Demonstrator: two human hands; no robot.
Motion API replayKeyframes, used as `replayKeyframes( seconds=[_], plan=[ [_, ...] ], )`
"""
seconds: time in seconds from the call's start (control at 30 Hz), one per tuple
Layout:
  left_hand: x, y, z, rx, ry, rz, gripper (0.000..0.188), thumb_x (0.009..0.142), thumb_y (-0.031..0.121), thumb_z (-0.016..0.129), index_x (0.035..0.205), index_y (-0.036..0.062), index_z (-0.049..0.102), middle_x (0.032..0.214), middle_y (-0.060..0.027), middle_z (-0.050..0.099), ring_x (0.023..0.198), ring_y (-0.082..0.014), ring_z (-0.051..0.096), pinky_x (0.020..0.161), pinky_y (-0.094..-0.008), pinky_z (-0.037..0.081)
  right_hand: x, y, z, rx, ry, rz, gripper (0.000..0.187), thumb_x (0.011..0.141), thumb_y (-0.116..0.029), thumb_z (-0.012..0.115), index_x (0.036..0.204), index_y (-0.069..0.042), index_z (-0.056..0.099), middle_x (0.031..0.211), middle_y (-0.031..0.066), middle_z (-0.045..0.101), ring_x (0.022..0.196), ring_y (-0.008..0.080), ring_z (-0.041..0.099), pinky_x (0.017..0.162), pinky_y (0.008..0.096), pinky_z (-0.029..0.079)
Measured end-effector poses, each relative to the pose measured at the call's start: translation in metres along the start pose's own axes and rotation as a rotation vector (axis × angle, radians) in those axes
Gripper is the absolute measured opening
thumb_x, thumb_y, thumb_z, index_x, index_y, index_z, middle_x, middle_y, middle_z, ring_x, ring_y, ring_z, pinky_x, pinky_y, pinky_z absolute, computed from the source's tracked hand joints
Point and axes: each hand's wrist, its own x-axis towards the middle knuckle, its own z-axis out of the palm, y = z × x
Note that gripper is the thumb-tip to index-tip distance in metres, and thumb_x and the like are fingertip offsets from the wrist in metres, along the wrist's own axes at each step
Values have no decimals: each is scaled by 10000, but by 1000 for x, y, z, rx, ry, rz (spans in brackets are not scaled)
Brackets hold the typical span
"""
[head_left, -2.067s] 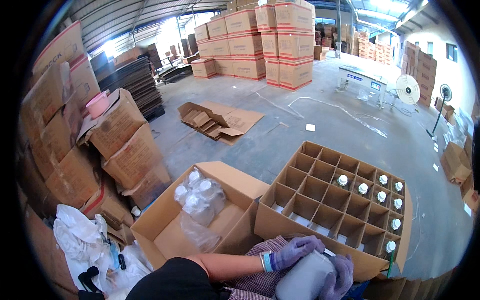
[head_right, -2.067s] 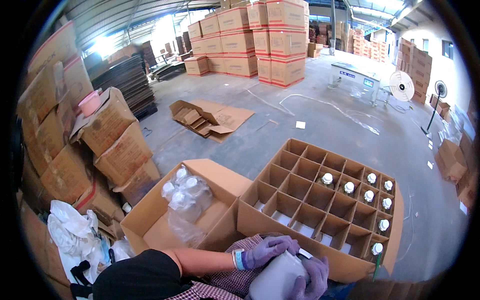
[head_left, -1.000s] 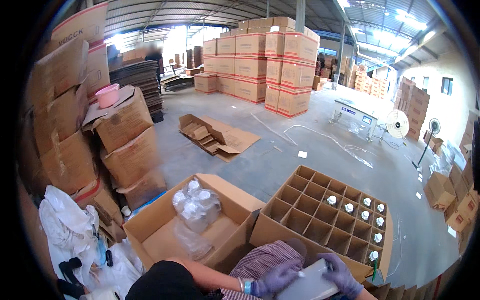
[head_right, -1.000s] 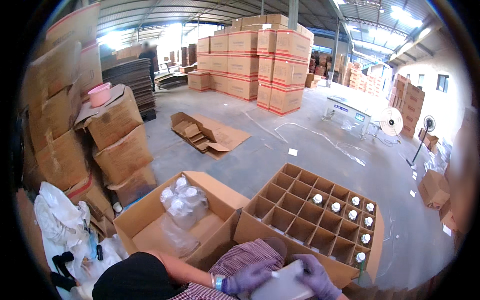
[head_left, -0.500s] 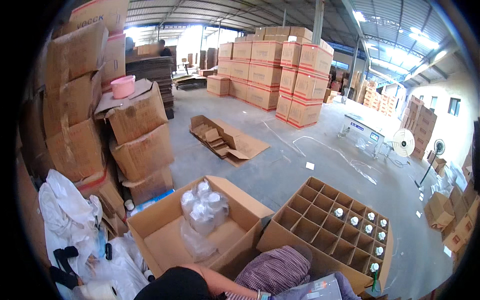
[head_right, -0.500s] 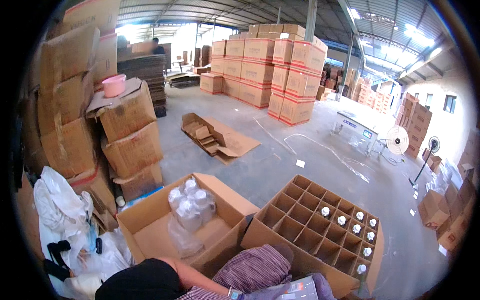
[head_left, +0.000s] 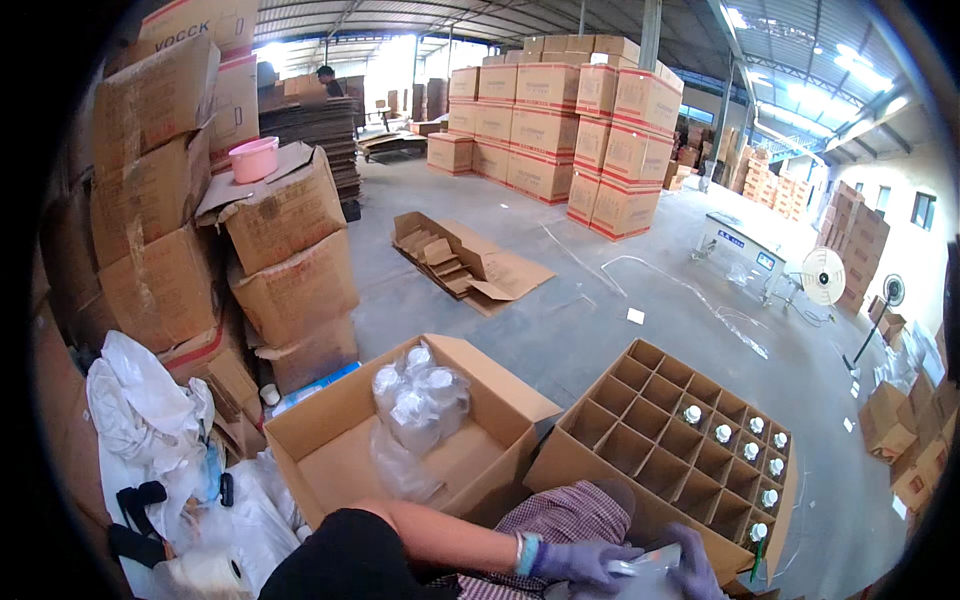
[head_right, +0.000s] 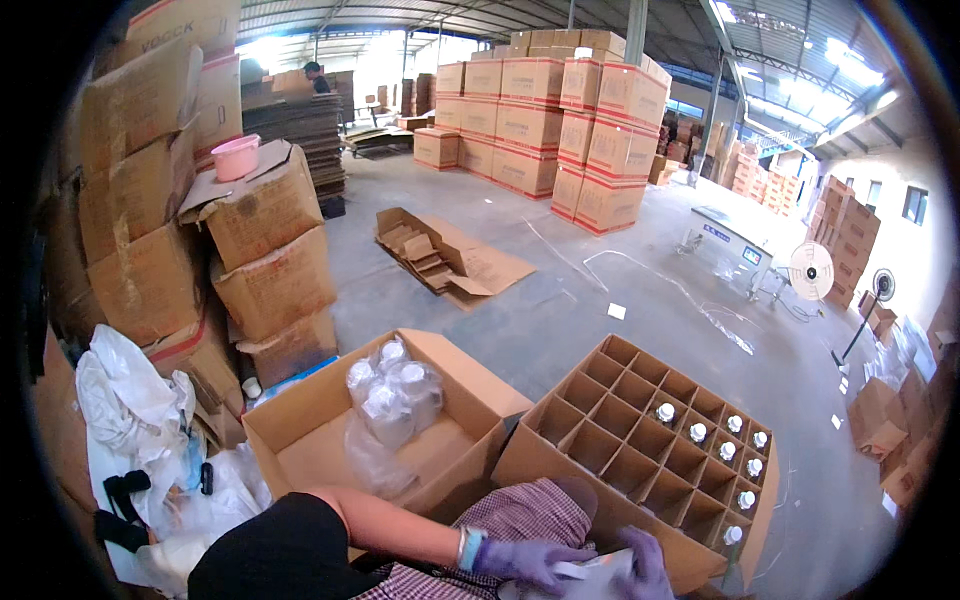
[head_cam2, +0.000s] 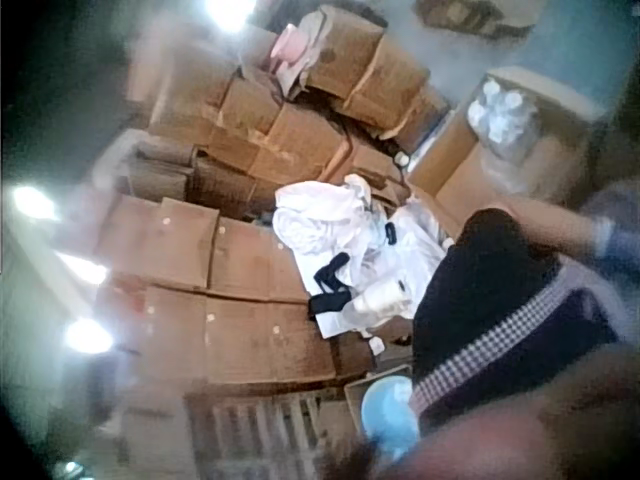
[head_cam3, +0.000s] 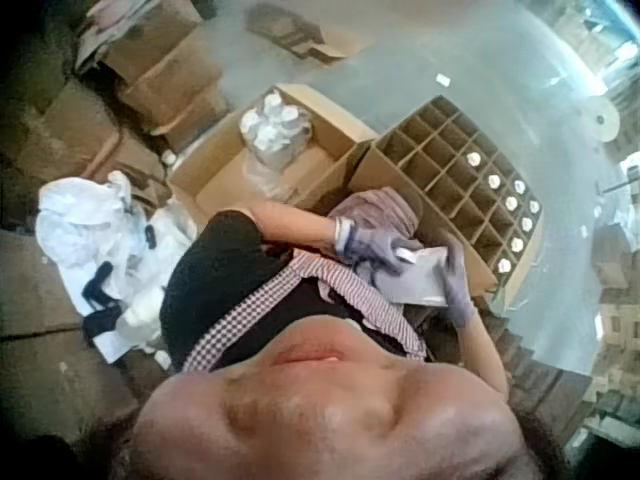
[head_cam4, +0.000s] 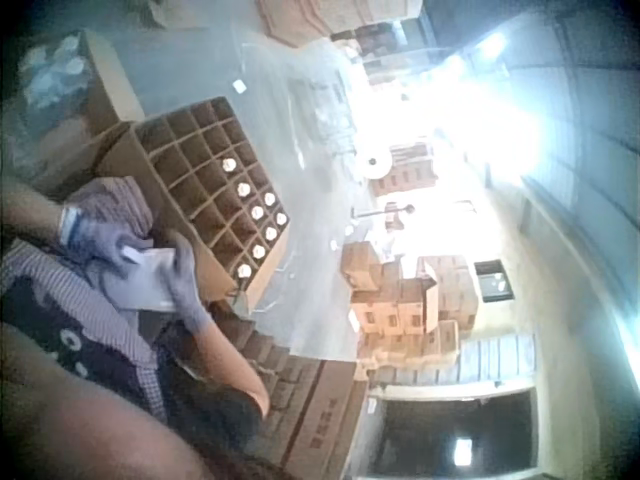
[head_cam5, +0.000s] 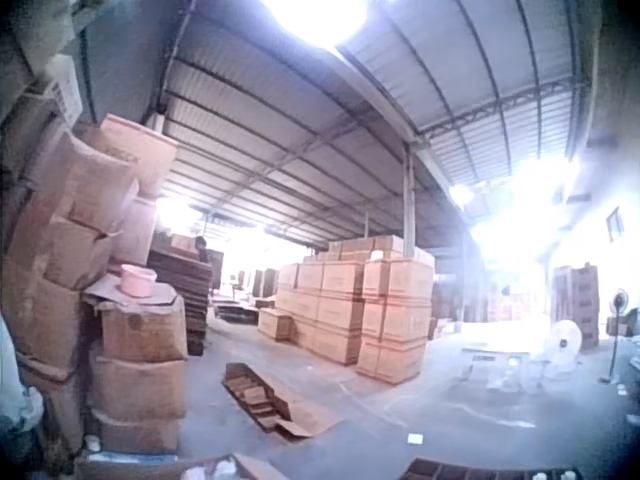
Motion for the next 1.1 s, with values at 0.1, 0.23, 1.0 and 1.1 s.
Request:
replayKeyframes(
  seconds=[0.1,0.23,1.0,1.1],
  plan=[
    [-25,18,-42,-398,-259,-26,960,770,167,816,1579,65,308,1404,-54,564,1235,-126,503,1094,-304,389,4,-75,-6,-740,-399,-584,952,696,-625,765,1427,-74,506,1547,274,348,1473,505,220,1197,612,111],
    [-14,12,-24,93,-37,44,927,713,183,861,1522,66,425,1341,-53,612,1179,-131,553,1034,-306,450,0,-61,-9,-664,-241,-499,728,796,-500,771,1336,-61,555,1428,235,485,1369,428,419,1149,561,267],
    [-37,25,-7,-296,424,-153,806,880,199,787,1544,33,361,1454,-75,518,1294,-163,495,1110,-345,404,-65,218,-198,-1025,686,930,406,837,-418,711,943,-26,726,974,246,710,932,423,686,821,519,539],
    [-39,32,-15,-239,329,-185,700,958,318,693,1532,53,393,1353,-74,607,1217,-160,550,1073,-343,439,-83,235,-214,-1053,669,824,399,825,-409,716,927,-23,730,966,259,705,940,442,676,827,527,532]
  ],
)
